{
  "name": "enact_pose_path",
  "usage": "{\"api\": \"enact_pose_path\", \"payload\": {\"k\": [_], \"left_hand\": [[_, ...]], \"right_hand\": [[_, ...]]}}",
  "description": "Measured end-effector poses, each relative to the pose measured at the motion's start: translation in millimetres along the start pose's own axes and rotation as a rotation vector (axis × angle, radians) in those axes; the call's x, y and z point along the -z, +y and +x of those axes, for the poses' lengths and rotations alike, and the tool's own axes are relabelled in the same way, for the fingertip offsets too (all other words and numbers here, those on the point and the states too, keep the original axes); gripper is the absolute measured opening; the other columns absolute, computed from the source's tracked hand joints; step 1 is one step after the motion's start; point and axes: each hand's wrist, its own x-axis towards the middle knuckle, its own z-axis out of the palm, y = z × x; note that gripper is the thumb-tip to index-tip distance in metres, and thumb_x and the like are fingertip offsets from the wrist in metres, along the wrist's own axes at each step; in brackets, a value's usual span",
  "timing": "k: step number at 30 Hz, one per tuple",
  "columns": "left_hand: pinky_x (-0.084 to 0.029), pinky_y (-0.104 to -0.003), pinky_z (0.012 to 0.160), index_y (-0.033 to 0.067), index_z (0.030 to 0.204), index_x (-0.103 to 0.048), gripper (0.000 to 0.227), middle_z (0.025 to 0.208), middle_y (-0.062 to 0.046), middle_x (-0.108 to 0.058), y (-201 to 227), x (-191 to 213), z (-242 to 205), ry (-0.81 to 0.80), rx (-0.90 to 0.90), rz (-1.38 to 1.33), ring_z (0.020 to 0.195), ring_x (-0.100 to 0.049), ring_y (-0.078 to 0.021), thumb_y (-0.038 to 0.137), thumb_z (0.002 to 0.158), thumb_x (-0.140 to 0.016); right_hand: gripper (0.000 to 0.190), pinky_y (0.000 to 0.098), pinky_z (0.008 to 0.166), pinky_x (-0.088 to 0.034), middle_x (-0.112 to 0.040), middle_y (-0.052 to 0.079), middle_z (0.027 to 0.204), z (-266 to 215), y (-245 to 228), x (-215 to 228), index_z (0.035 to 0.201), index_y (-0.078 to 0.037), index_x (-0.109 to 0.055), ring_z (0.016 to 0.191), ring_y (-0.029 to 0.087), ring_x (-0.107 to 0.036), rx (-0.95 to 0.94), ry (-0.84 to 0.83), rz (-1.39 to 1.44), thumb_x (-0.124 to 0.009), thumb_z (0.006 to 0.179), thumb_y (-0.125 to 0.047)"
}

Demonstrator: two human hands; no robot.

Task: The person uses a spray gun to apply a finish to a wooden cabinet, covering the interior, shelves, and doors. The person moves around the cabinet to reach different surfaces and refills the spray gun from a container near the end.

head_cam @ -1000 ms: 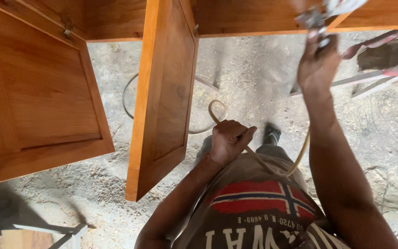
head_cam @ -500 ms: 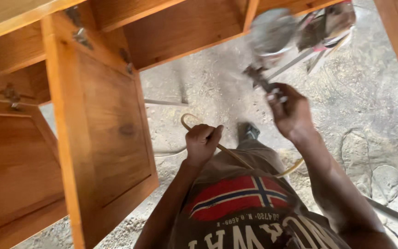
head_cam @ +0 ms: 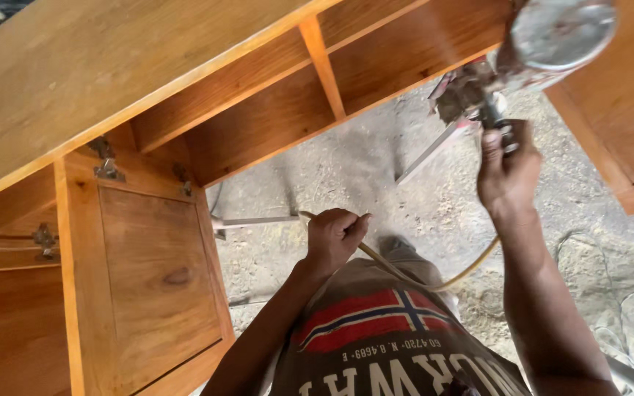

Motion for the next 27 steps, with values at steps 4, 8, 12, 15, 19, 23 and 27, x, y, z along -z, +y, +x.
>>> {"api": "enact_pose_path", "payload": {"k": [4, 8, 12, 15, 19, 23, 27], "left_hand": [[-0.034, -0.036, 0.042, 0.0050, 0.063, -0.057, 0.039, 0.054, -0.007, -0.053, 5.2, -26.5, 35.1, -0.093, -0.040, -0.063, 0.043, -0.046, -0.0177, 0.017, 0.096, -0.076], [-0.037, -0.033, 0.039, 0.0065, 0.069, -0.066, 0.031, 0.056, -0.005, -0.059, 6.0, -50.8, 67.6, -0.192, -0.124, -0.101, 0.043, -0.049, -0.0147, 0.019, 0.096, -0.075], [-0.036, -0.035, 0.046, 0.0058, 0.064, -0.059, 0.041, 0.056, -0.008, -0.054, -0.1, -58.7, 90.1, -0.244, -0.193, -0.070, 0.048, -0.048, -0.0170, 0.021, 0.097, -0.077], [-0.035, -0.034, 0.042, 0.0063, 0.061, -0.060, 0.040, 0.053, -0.005, -0.056, -23.9, -60.2, 114.8, -0.255, -0.116, -0.099, 0.044, -0.047, -0.0140, 0.017, 0.096, -0.076], [-0.034, -0.033, 0.044, 0.0026, 0.072, -0.063, 0.029, 0.058, -0.006, -0.055, -78.4, -52.4, 140.4, -0.184, -0.107, -0.191, 0.048, -0.047, -0.0120, 0.011, 0.098, -0.073], [-0.036, -0.030, 0.040, 0.0036, 0.080, -0.068, 0.019, 0.059, -0.004, -0.059, -119.3, -64.2, 150.9, -0.290, -0.116, -0.275, 0.046, -0.048, -0.0099, 0.011, 0.097, -0.071], [-0.039, -0.030, 0.041, 0.0086, 0.068, -0.062, 0.032, 0.057, -0.003, -0.060, -141.7, -93.2, 152.2, -0.248, -0.204, -0.255, 0.044, -0.051, -0.0114, 0.014, 0.098, -0.073]], "right_hand": [[0.052, 0.0352, 0.060, -0.043, -0.057, 0.012, 0.074, 11.3, 13.0, 38.1, 0.116, 0.004, -0.060, 0.065, 0.019, -0.054, -0.035, 0.121, -0.175, -0.057, 0.120, -0.048], [0.057, 0.0347, 0.066, -0.047, -0.062, 0.012, 0.081, -6.5, 15.8, 60.8, 0.131, 0.004, -0.061, 0.073, 0.020, -0.061, -0.024, 0.118, -0.192, -0.055, 0.118, -0.051], [0.051, 0.0329, 0.076, -0.051, -0.065, 0.016, 0.098, -4.1, 15.3, 52.2, 0.135, 0.003, -0.059, 0.084, 0.020, -0.064, 0.060, 0.149, -0.327, -0.049, 0.122, -0.046], [0.059, 0.0361, 0.069, -0.047, -0.063, 0.018, 0.096, 3.9, 19.6, 23.5, 0.139, 0.003, -0.058, 0.073, 0.022, -0.059, -0.069, 0.208, -0.156, -0.051, 0.116, -0.051], [0.065, 0.0347, 0.063, -0.049, -0.063, 0.017, 0.094, 5.4, 34.9, -25.4, 0.141, 0.006, -0.057, 0.074, 0.021, -0.062, -0.088, 0.300, -0.145, -0.053, 0.117, -0.054], [0.053, 0.0349, 0.073, -0.051, -0.064, 0.016, 0.103, 19.8, 50.1, -55.9, 0.137, 0.005, -0.058, 0.082, 0.020, -0.061, 0.078, 0.281, -0.479, -0.049, 0.124, -0.046], [0.049, 0.0318, 0.065, -0.045, -0.060, 0.013, 0.098, 38.5, 66.9, -65.4, 0.127, 0.005, -0.055, 0.074, 0.018, -0.055, 0.114, 0.300, -0.574, -0.053, 0.123, -0.044]]}}
